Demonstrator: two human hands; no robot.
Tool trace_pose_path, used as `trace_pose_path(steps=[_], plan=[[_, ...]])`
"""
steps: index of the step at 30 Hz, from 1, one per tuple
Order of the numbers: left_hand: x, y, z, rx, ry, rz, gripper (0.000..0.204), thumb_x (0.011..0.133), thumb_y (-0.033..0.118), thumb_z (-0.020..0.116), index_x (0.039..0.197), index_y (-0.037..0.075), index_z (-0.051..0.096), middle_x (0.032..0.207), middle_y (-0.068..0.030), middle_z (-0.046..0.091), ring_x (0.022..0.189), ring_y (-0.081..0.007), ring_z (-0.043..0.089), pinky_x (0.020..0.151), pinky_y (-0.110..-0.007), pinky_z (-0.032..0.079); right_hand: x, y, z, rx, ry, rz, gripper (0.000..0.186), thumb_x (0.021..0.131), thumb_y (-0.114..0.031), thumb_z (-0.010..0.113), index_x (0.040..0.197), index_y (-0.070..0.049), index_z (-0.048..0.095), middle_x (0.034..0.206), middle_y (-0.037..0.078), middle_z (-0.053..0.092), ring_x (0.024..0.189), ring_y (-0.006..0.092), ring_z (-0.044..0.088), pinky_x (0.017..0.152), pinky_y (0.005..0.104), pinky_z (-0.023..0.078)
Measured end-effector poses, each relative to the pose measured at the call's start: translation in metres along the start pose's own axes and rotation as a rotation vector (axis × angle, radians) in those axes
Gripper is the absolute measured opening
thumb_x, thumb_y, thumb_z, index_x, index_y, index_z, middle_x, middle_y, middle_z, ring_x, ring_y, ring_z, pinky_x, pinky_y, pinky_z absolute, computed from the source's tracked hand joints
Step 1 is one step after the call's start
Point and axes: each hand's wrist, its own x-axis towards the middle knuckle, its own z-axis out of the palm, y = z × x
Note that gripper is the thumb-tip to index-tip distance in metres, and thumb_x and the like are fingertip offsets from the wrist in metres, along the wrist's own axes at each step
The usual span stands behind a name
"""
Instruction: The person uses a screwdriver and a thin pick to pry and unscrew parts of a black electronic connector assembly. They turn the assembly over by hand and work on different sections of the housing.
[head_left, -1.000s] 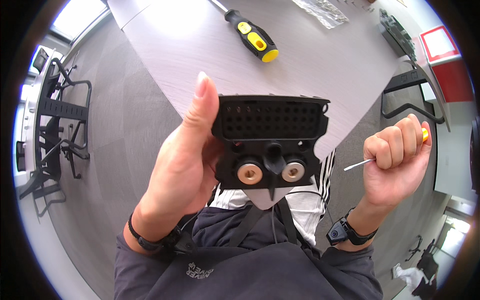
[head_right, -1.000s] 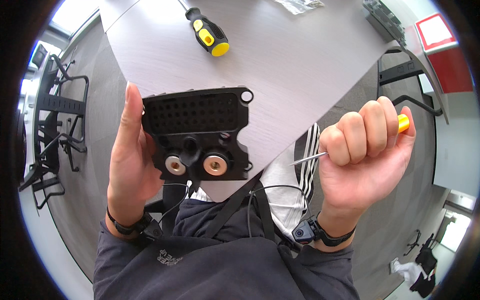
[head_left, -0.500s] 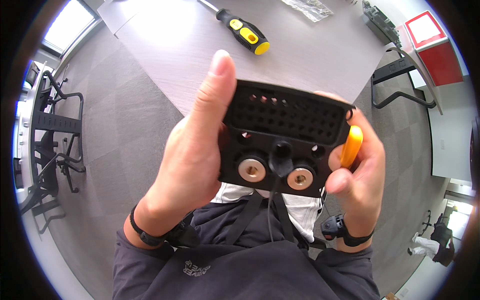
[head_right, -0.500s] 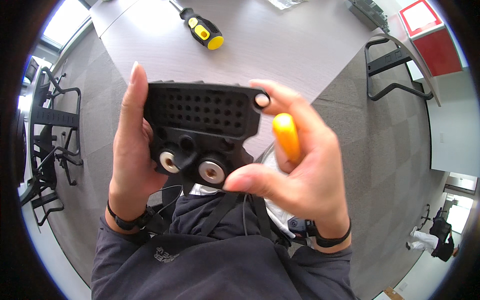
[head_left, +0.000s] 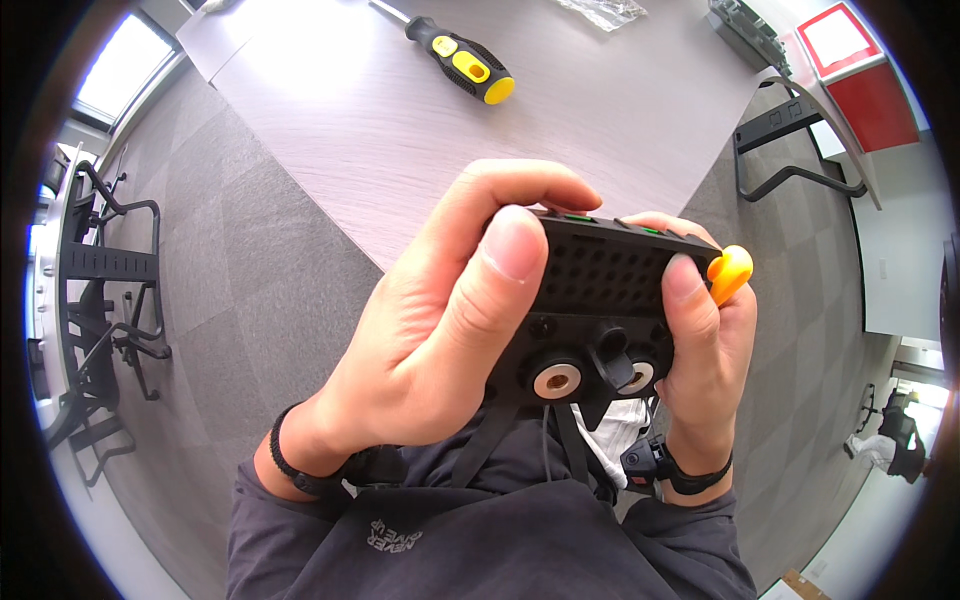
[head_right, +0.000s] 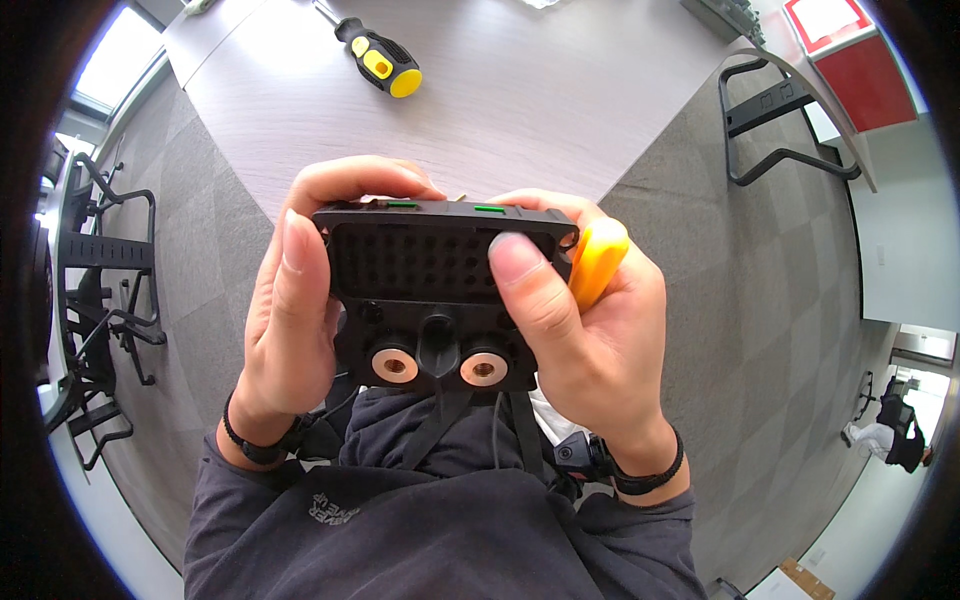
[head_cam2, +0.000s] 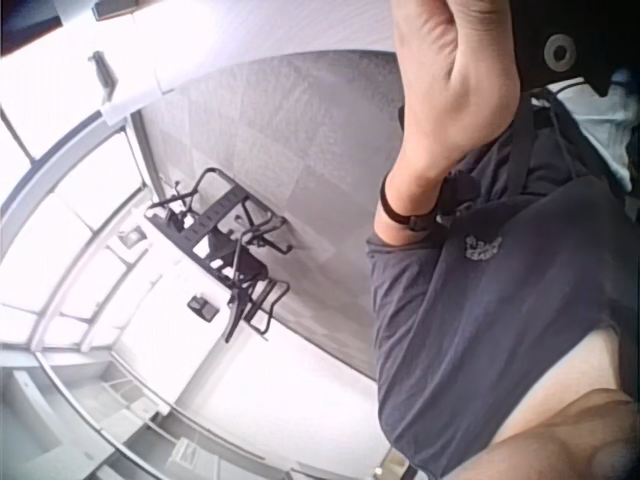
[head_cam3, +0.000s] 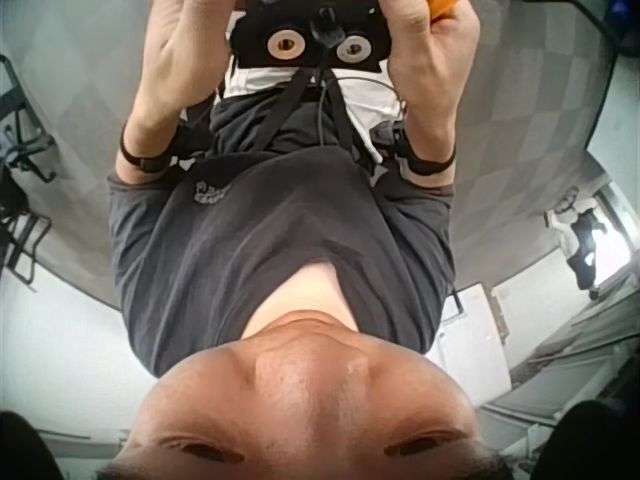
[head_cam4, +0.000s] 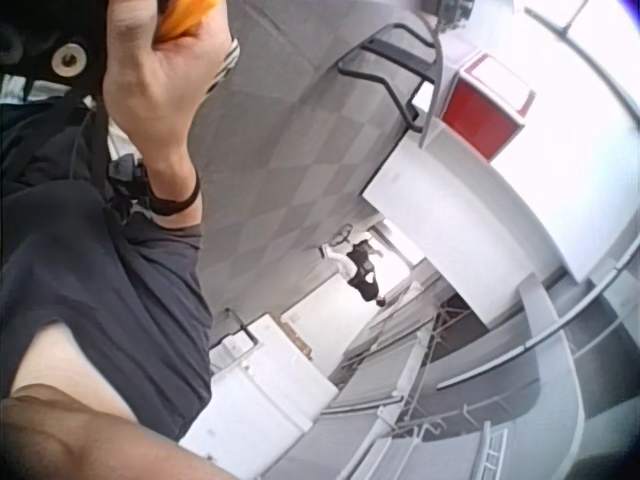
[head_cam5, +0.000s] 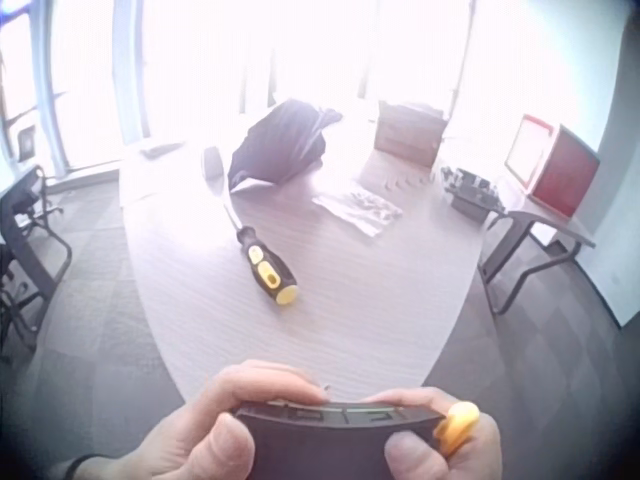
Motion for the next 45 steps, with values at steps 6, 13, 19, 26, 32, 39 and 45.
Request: trace_pose_path(steps=[6,13,19,26,32,39,45], plan=[[0.004,-0.012,-0.007,0.094,-0.067,0.236,0.048,0.102,0.038,0.025,0.107,-0.002,0.051,0.109,-0.0192,0.055,0.099,-0.0208,0.056,0.086,-0.032,0.047,-0.005,0.007,-0.002,-0.065,-0.043,-0.065,0.042,0.093,-0.030,0.060,0.113,0.007,0.054,0.089,0.006,0.064,0.076,0.0063,0.058,0.068,0.0185,0.045],[0.005,-0.015,-0.002,0.006,-0.027,0.276,0.050,0.101,0.041,0.027,0.105,-0.002,0.051,0.107,-0.0212,0.056,0.096,-0.0224,0.057,0.085,-0.034,0.048,-0.006,0.012,0.003,-0.022,-0.023,-0.102,0.045,0.094,-0.032,0.058,0.114,0.008,0.054,0.094,0.008,0.065,0.083,0.0086,0.059,0.074,0.0205,0.046],[0.002,-0.014,0.000,-0.071,-0.062,0.187,0.054,0.098,0.049,0.032,0.111,-0.002,0.047,0.114,-0.0240,0.052,0.103,-0.0249,0.056,0.090,-0.037,0.047,-0.006,0.014,0.001,-0.023,-0.019,-0.130,0.047,0.094,-0.035,0.057,0.114,0.008,0.054,0.097,0.009,0.065,0.086,0.0095,0.059,0.076,0.0209,0.046],[-0.004,-0.015,-0.005,-0.088,-0.111,0.047,0.053,0.097,0.045,0.037,0.120,-0.002,0.041,0.118,-0.0239,0.051,0.108,-0.0267,0.056,0.094,-0.038,0.046,-0.008,0.013,0.007,0.005,0.032,-0.075,0.051,0.094,-0.038,0.058,0.116,0.007,0.053,0.095,0.008,0.065,0.084,0.0091,0.058,0.077,0.0211,0.045],[-0.003,-0.010,-0.006,-0.155,0.028,-0.053,0.047,0.098,0.040,0.033,0.117,-0.002,0.043,0.110,-0.0216,0.058,0.101,-0.0242,0.060,0.091,-0.034,0.048,-0.006,0.008,-0.004,-0.147,0.030,-0.034,0.068,0.097,-0.055,0.033,0.123,0.007,0.046,0.091,0.008,0.064,0.050,0.0000,0.036,0.046,0.0161,0.027],[0.004,-0.011,-0.013,-0.160,0.010,-0.030,0.045,0.100,0.038,0.030,0.117,-0.001,0.044,0.110,-0.0194,0.057,0.102,-0.0232,0.060,0.088,-0.032,0.050,0.019,-0.039,-0.071,0.482,-0.137,-0.189,0.032,0.102,-0.030,0.040,0.079,-0.008,0.035,0.069,-0.001,0.030,0.051,0.0086,0.021,0.045,0.0242,0.020],[0.002,-0.018,-0.014,-0.207,0.007,-0.016,0.044,0.100,0.037,0.029,0.118,-0.002,0.044,0.112,-0.0212,0.057,0.103,-0.0257,0.061,0.090,-0.034,0.050,0.080,-0.069,-0.071,0.540,-0.422,-0.110,0.027,0.102,-0.022,0.034,0.078,-0.008,0.036,0.067,0.000,0.029,0.053,0.0105,0.023,0.051,0.0245,0.025]])
